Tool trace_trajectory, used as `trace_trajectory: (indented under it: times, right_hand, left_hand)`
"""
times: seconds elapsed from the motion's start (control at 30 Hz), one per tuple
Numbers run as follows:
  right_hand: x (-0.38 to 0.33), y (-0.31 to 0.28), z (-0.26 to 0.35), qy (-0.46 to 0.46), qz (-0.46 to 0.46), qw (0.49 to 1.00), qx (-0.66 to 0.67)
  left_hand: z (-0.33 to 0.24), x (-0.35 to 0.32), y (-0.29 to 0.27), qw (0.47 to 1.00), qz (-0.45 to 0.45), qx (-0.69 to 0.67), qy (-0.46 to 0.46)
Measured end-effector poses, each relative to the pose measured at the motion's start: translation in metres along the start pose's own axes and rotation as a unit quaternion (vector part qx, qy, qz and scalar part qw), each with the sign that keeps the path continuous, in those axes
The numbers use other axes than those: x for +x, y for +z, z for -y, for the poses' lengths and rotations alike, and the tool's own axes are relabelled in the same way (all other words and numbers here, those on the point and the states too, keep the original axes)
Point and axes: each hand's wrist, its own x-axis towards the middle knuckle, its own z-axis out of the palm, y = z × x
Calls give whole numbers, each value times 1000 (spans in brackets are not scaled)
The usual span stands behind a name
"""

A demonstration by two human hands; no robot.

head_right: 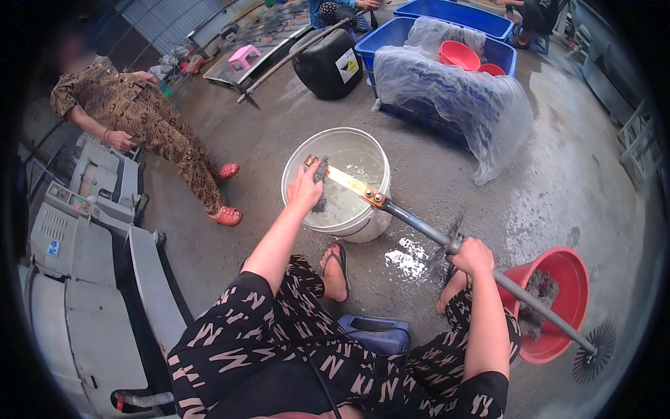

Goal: The person sits on a low stool and scrubs a flat metal bar with a grey scouring pad, repeatedly dipping it into a white bucket of water. They hold the bar with one hand and scrub with the other, occasionally rinsing the pad in the water.

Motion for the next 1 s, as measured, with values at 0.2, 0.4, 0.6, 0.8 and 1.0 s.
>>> trace_trajectory:
  times: [0.2, 0.4, 0.6, 0.8, 1.0]
  right_hand:
    - [4, 2, -9, -3, -4, 1000, 14]
    - [1, 4, -6, -5, -1, 1000, 15]
    - [0, -6, 0, 10, 30, 999, 6]
    - [4, 0, -5, 10, 25, 1000, 4]
    - [6, -1, -7, 15, 33, 999, 0]
  left_hand:
    - [-13, -16, 2, 996, 50, 21, 65]
    - [-16, -29, 8, 994, 28, 67, 76]
    - [-3, -2, -9, 991, 32, 127, 37]
    - [-6, -1, -36, 983, 106, 148, 24]
    - [-12, -18, 0, 991, 74, 109, 30]
